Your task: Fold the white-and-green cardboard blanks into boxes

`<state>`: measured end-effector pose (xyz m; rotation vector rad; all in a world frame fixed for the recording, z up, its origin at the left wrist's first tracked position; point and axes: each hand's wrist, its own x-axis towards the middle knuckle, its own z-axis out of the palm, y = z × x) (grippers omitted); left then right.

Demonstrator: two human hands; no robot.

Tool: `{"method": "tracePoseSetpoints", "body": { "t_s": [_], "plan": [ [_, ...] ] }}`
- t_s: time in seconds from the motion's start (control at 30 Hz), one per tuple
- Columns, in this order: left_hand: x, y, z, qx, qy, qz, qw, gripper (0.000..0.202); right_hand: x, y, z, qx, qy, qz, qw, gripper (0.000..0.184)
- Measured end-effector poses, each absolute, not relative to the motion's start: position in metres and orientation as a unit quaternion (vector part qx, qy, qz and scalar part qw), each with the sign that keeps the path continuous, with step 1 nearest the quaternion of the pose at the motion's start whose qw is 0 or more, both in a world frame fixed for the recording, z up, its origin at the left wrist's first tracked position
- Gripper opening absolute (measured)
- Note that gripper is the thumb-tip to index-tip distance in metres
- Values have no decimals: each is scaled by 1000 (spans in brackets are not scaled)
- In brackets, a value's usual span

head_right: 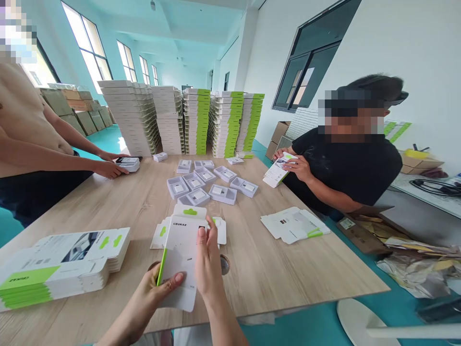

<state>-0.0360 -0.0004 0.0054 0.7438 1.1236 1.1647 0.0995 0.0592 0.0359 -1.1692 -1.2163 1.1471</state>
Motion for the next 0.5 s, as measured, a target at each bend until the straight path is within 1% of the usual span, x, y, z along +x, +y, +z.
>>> {"method": "tracePoseSetpoints", "body": {
  "t_s": [0.1,0.17,0.23,0.33,0.43,0.5],
  "plan": [
    [-37,-2,5,321,497,509,625,57,104,68,39,-492,-538,434,529,58],
    [-37,-4,6,314,498,512,626,57,104,72,36,-496,-530,425,541,54],
    [-37,-6,9,308,497,514,627,57,103,75,32,-496,-513,430,552,54],
    [-37,-8,12,289,500,520,629,60,98,71,24,-502,-507,437,547,55],
    [-37,-6,10,261,500,525,637,69,87,55,7,-489,-490,466,551,63],
    [-36,-2,6,255,507,537,624,69,78,39,-11,-476,-478,491,551,71]
  ]
}}
